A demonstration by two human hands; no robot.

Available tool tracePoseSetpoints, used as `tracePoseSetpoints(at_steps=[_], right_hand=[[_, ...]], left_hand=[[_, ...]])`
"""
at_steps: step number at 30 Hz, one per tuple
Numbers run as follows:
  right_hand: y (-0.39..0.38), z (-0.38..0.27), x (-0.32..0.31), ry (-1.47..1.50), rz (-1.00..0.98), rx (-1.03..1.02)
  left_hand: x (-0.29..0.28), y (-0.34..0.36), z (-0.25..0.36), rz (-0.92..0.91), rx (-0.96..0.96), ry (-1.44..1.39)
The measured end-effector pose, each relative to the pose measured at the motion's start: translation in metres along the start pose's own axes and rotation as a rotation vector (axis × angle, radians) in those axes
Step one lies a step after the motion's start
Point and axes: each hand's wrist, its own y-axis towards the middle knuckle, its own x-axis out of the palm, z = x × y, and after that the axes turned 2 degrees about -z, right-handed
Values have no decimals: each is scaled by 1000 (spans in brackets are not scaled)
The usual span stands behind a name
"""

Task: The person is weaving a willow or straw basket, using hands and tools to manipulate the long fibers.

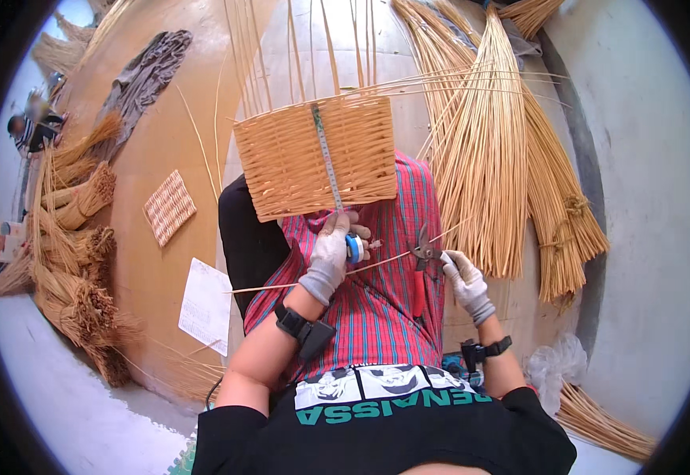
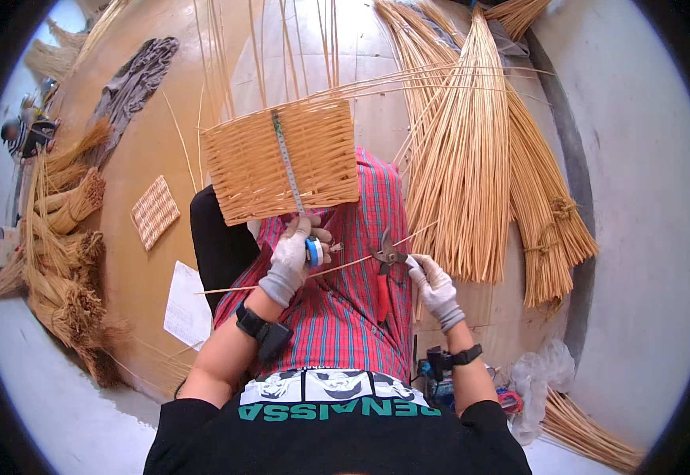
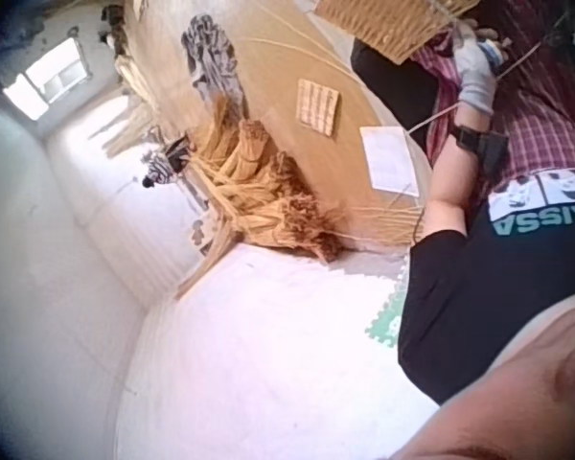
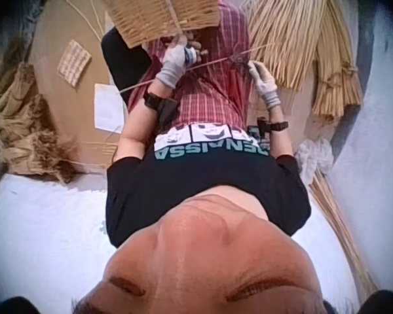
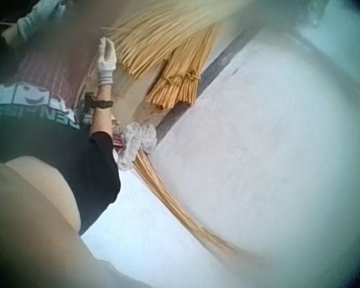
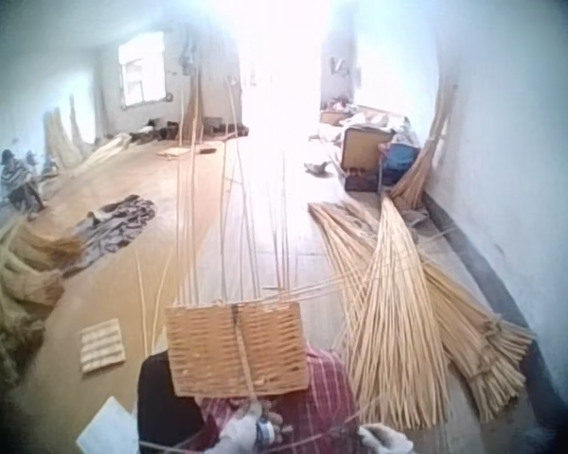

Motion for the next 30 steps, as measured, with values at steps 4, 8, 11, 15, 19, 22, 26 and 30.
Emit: tracePoseSetpoints(at_steps=[4, 8, 11, 15, 19, 22, 26, 30], right_hand=[[-6, -26, 29, -414, 83, 41], [-15, -46, 50, -763, 25, 248], [-12, -37, 51, -659, 83, 157], [0, -12, 33, -151, 170, 53], [8, -21, 16, 396, 554, 140], [5, -53, 13, 423, 484, -72], [5, -78, 35, 680, 300, -48], [12, -66, 69, 520, 152, 107]], left_hand=[[-9, 8, -1, -31, 14, -14], [-11, 11, -6, -58, 41, -11], [-12, 13, -9, -107, 79, -40], [-21, 6, 1, -188, 301, 92], [-43, -12, 29, -60, 357, 50], [-60, -24, 43, 41, 287, 47], [-69, -28, 40, 92, 155, 175], [-73, -22, 36, 48, 181, 62]])
